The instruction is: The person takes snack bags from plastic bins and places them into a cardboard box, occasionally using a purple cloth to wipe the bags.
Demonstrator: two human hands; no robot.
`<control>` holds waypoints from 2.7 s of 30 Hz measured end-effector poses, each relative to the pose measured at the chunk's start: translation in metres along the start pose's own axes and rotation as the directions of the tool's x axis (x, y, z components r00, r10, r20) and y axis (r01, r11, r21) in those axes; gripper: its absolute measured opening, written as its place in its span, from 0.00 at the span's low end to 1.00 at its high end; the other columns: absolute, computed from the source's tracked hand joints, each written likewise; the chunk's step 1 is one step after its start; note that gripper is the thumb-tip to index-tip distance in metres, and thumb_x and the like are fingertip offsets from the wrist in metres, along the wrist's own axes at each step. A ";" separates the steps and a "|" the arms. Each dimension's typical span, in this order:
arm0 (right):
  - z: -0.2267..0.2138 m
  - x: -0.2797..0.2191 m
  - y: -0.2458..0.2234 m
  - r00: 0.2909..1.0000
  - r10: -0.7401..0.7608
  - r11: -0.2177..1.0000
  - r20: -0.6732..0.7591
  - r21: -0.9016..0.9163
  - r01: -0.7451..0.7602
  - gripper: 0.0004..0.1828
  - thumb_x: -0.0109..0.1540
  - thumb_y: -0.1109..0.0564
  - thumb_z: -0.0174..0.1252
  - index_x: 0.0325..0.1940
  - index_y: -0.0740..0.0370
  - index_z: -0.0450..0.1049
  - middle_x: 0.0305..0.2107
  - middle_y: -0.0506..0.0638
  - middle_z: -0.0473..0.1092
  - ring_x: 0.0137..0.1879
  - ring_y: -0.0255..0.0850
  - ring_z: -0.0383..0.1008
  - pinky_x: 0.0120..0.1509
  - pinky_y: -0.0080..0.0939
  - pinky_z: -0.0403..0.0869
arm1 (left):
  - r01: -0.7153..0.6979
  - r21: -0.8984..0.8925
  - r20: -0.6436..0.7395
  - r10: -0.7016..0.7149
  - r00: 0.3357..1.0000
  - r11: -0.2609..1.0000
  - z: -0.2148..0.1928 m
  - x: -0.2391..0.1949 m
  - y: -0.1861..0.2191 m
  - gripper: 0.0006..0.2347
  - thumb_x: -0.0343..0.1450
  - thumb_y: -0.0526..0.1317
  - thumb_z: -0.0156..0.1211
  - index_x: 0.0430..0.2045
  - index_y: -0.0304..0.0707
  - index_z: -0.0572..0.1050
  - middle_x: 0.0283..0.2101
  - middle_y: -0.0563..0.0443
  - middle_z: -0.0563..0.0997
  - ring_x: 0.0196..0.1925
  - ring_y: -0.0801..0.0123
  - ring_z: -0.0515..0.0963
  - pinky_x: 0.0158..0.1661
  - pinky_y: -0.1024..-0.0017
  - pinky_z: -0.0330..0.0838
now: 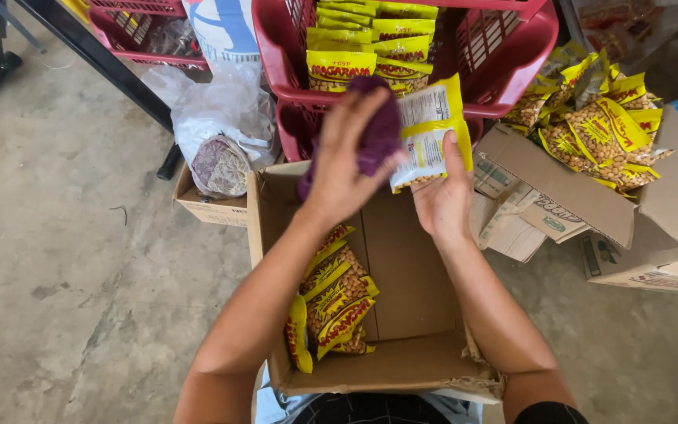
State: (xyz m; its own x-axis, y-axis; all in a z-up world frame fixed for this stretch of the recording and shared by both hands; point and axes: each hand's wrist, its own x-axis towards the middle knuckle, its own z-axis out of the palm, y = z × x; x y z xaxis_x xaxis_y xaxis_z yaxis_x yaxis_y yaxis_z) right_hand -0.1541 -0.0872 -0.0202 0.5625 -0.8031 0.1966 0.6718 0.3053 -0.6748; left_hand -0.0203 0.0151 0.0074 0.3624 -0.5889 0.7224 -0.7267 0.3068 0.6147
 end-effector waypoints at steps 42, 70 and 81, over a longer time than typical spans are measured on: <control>-0.018 0.070 -0.109 0.782 -0.292 0.217 0.550 -0.759 0.614 0.11 0.71 0.70 0.54 0.56 0.76 0.63 0.60 0.67 0.67 0.60 0.50 0.68 0.67 0.44 0.67 | 0.150 -0.668 -0.305 -0.452 0.838 0.729 -0.014 0.021 -0.009 0.21 0.80 0.44 0.43 0.65 0.26 0.63 0.66 0.42 0.70 0.66 0.64 0.71 0.67 0.72 0.61; -0.054 0.249 0.026 0.921 0.367 -0.427 0.131 -0.856 0.292 0.26 0.50 0.40 0.73 0.52 0.35 0.77 0.73 0.50 0.53 0.76 0.62 0.51 0.71 0.76 0.57 | 0.251 -0.578 -0.330 -0.504 0.798 0.776 -0.004 0.023 0.008 0.07 0.78 0.41 0.56 0.41 0.40 0.80 0.36 0.55 0.77 0.44 0.75 0.72 0.53 0.69 0.68; -0.117 0.309 0.063 0.849 0.515 -0.487 0.121 -0.774 0.405 0.44 0.49 0.43 0.76 0.67 0.50 0.71 0.69 0.54 0.62 0.71 0.63 0.63 0.64 0.78 0.68 | 0.184 -0.576 -0.319 -0.426 0.847 0.796 -0.005 0.019 0.003 0.09 0.79 0.39 0.53 0.47 0.38 0.80 0.43 0.51 0.79 0.48 0.74 0.74 0.57 0.69 0.67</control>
State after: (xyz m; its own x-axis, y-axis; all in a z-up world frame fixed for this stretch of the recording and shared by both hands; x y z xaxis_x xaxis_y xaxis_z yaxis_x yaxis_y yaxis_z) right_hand 0.0057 -0.3761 -0.0854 0.8815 -0.4626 -0.0946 -0.4719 -0.8701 -0.1424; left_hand -0.0131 0.0087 0.0248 0.8026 -0.3907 0.4509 -0.1760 0.5671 0.8046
